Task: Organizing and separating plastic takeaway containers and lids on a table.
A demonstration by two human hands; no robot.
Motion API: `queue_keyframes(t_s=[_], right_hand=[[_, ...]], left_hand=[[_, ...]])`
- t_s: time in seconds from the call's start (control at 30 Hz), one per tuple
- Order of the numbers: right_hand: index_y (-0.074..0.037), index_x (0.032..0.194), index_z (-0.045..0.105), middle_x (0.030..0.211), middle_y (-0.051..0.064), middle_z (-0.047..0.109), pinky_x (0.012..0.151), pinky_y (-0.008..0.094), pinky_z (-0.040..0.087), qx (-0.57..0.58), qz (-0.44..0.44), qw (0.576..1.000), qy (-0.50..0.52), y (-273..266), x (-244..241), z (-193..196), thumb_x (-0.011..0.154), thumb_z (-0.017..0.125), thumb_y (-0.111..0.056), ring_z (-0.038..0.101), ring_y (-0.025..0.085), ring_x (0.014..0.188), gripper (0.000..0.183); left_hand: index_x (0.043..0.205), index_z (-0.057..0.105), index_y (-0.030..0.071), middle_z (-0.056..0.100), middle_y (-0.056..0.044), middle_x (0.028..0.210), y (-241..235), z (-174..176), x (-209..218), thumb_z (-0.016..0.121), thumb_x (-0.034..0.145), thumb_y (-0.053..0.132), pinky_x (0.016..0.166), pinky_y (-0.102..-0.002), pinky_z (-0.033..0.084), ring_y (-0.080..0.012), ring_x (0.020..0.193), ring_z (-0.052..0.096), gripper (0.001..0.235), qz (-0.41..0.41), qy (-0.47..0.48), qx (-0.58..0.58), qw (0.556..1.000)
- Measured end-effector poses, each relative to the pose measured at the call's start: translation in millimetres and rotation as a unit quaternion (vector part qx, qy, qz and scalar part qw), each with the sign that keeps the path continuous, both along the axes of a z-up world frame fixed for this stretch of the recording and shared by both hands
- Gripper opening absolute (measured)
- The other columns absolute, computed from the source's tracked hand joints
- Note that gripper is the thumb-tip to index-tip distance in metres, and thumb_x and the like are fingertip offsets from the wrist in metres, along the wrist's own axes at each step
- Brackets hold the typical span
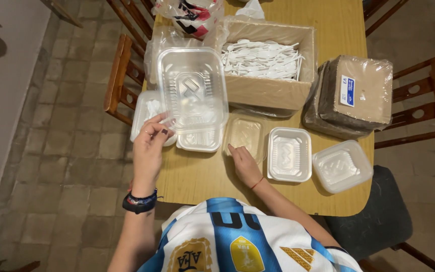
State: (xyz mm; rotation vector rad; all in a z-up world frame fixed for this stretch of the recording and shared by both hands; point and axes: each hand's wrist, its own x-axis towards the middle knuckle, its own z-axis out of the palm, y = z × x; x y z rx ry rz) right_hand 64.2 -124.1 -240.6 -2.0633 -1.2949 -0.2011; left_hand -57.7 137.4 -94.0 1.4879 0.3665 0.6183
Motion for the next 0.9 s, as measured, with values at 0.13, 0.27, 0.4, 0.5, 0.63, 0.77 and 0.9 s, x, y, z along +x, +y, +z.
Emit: queue_keyframes(t_s=[0.13,0.27,0.4,0.5,0.63,0.77,0.9], right_hand=[[0.007,0.136,0.055,0.094,0.017,0.058,0.084,0.041,0.05,-0.044,0.013,0.999,0.021,-3,5,-9,0.087,0.059,0.006,0.058,0.034,0.091,0.049],[0.0,0.129,0.06,0.106,0.016,0.066,0.079,0.036,0.054,0.089,-0.11,0.971,0.194,-27,24,-15,0.097,0.062,-0.011,0.065,0.028,0.094,0.034],[-0.002,0.133,0.06,0.092,0.005,0.072,0.053,0.021,0.046,0.288,-0.201,0.794,0.497,-61,51,49,0.107,0.049,-0.022,0.065,0.009,0.064,0.035],[0.003,0.131,0.062,0.087,0.006,0.074,0.048,0.024,0.044,0.174,-0.232,0.82,0.493,-69,58,80,0.095,0.062,-0.012,0.06,0.01,0.058,0.039],[0.005,0.133,0.058,0.08,0.008,0.067,0.05,0.026,0.05,0.116,-0.23,0.863,0.434,-76,69,33,0.088,0.075,-0.011,0.06,0.011,0.059,0.05],[0.002,0.135,0.06,0.074,0.01,0.067,0.052,0.031,0.051,0.028,-0.304,0.86,0.409,-61,70,28,0.086,0.073,-0.01,0.062,0.016,0.056,0.052],[0.001,0.133,0.063,0.076,0.016,0.071,0.069,0.041,0.055,-0.067,-0.327,0.897,0.289,-55,80,-3,0.082,0.076,-0.011,0.069,0.029,0.069,0.054]], left_hand=[[0.095,0.062,-0.001,0.055,-0.014,0.147,-6,-17,7,0.055,0.099,0.002,0.097,-0.03,0.054,-0.0157,0.108,0.066,0.008,-0.02,-0.003,-0.072,0.997],[0.093,0.062,-0.001,0.058,-0.015,0.146,-24,-45,20,0.054,0.098,0.0,0.091,-0.031,0.057,-0.0181,0.102,0.069,0.009,-0.055,0.018,-0.113,0.992],[0.094,0.059,-0.001,0.057,-0.015,0.142,-56,-91,38,0.052,0.099,-0.001,0.093,-0.032,0.058,-0.0185,0.113,0.07,0.008,-0.15,0.017,-0.122,0.981],[0.095,0.058,-0.003,0.058,-0.017,0.142,-79,-137,51,0.053,0.099,-0.002,0.091,-0.033,0.059,-0.0201,0.105,0.07,0.006,-0.191,0.044,-0.163,0.967],[0.099,0.06,-0.003,0.063,-0.017,0.134,-95,-138,54,0.054,0.096,-0.001,0.085,-0.032,0.062,-0.0199,0.097,0.071,0.008,-0.191,0.089,-0.142,0.967],[0.102,0.059,-0.002,0.074,-0.02,0.099,-97,-154,51,0.053,0.102,0.015,0.064,-0.031,0.059,-0.0224,0.079,0.075,0.017,-0.191,0.277,-0.182,0.924],[0.099,0.059,-0.006,0.069,-0.016,0.088,-98,-170,44,0.05,0.103,0.02,0.058,-0.032,0.06,-0.0257,0.074,0.077,0.028,-0.23,0.288,-0.225,0.902]])
